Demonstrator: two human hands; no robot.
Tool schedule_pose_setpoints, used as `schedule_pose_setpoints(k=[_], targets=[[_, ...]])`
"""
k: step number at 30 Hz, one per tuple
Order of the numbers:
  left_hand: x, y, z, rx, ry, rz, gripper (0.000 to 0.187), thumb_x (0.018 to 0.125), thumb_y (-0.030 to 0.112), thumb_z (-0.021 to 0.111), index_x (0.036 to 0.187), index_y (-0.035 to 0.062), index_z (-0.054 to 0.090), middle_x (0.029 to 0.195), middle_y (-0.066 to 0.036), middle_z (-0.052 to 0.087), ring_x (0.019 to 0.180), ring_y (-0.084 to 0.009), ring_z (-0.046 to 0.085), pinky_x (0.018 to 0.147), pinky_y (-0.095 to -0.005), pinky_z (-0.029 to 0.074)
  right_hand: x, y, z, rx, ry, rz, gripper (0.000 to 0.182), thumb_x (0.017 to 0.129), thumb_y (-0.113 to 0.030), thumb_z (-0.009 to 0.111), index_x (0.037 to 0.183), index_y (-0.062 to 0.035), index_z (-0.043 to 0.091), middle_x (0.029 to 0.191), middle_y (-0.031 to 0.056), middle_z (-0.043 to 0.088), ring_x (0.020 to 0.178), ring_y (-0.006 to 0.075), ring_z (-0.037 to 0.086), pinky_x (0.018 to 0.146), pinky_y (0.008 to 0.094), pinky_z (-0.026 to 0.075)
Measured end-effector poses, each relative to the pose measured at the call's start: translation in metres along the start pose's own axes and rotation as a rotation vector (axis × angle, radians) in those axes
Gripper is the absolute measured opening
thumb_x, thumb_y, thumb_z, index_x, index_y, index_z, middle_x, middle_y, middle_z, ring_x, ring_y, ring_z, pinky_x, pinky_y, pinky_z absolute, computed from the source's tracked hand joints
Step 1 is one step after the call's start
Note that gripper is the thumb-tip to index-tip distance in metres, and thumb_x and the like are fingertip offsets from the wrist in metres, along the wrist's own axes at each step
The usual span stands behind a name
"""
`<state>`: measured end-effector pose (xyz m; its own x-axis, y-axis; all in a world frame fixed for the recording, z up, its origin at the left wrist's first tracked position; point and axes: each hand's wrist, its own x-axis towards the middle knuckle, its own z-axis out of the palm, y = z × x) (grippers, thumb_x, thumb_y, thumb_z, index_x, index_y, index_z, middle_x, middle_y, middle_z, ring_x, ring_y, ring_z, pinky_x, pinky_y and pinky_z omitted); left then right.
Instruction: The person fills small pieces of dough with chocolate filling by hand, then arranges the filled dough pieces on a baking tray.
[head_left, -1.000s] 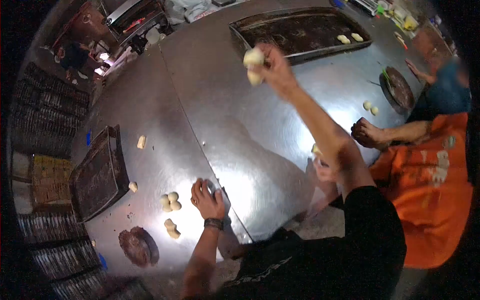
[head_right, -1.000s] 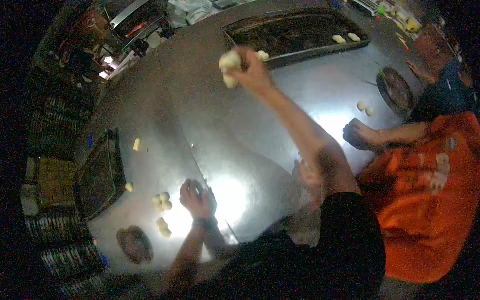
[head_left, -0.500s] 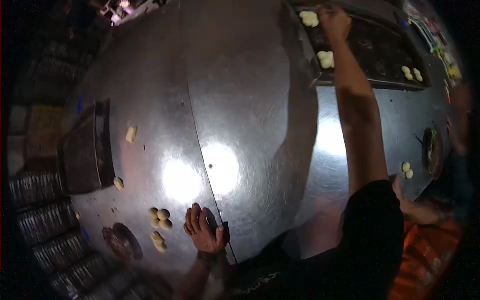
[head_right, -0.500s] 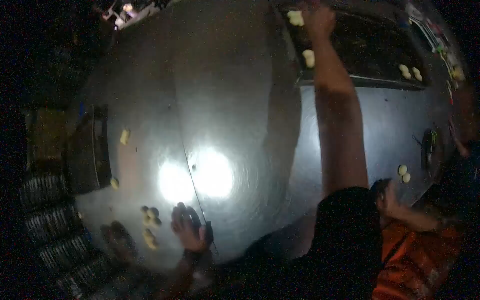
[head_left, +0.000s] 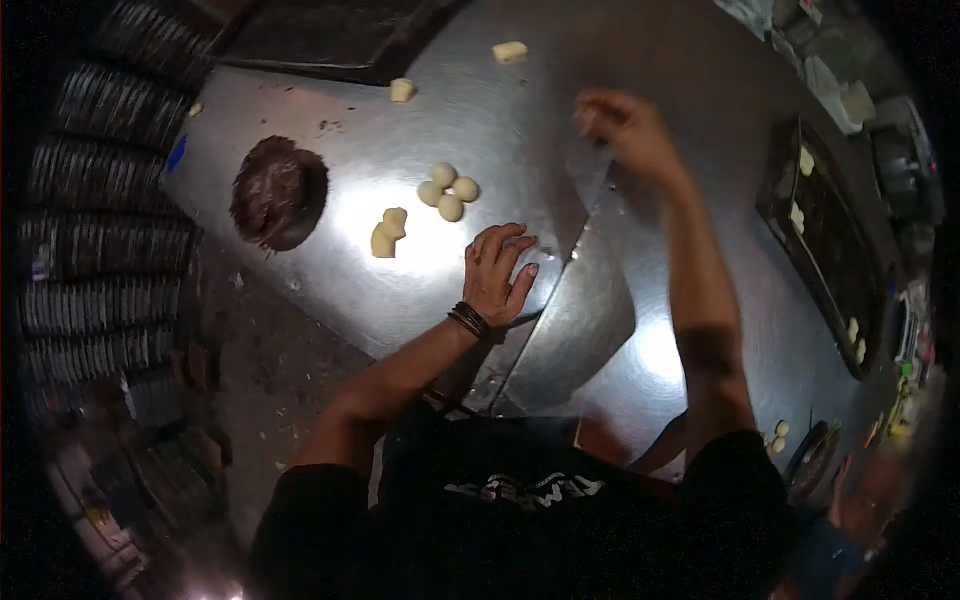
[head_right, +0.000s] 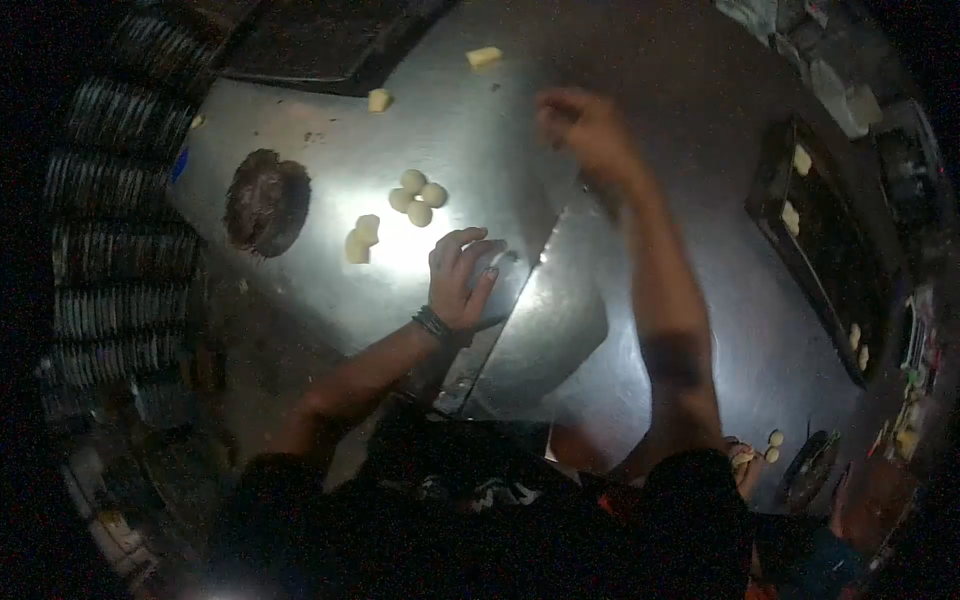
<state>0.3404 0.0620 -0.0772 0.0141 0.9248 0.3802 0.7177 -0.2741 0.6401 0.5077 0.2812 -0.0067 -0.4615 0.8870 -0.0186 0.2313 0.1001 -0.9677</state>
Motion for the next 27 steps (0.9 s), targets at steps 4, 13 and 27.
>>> schedule_pose_setpoints(k=[4, 13, 27], targets=[[0.007, -0.037, -0.047, -0.202, 0.34, -0.163, 0.036, 0.081, 0.016, 0.055, 0.114, 0.0016, 0.052, 0.114, -0.017, 0.052, 0.11, -0.0344, 0.046, 0.094, -0.044, 0.033, -0.014, 0.022, 0.121, -0.377, -0.176, 0.029, 0.042, 0.079, -0.015, 0.063, 0.118, -0.0005, 0.056, 0.098, 0.0103, 0.062, 0.088, 0.0225, 0.059, 0.08, 0.0298, 0.047], [0.067, -0.152, -0.101, -0.204, -0.155, -0.51, 0.041, 0.086, 0.019, 0.05, 0.121, -0.0023, 0.049, 0.101, -0.022, 0.064, 0.096, -0.0313, 0.063, 0.084, -0.0348, 0.049, 0.027, 0.004, 0.189, -0.826, -0.42, -0.083, 0.064, 0.066, -0.003, 0.058, 0.13, -0.0045, 0.047, 0.122, 0.0191, 0.051, 0.117, 0.0323, 0.045, 0.099, 0.0364, 0.038], [0.035, -0.113, -0.15, -0.688, 0.108, -0.457, 0.028, 0.08, 0.004, 0.052, 0.106, -0.0037, 0.046, 0.099, -0.019, 0.054, 0.094, -0.0288, 0.056, 0.085, -0.0386, 0.045, -0.054, -0.012, 0.208, -0.444, -0.019, 0.0, 0.043, 0.064, -0.024, 0.076, 0.097, -0.0058, 0.056, 0.098, 0.0128, 0.057, 0.097, 0.0305, 0.055, 0.084, 0.0399, 0.045]])
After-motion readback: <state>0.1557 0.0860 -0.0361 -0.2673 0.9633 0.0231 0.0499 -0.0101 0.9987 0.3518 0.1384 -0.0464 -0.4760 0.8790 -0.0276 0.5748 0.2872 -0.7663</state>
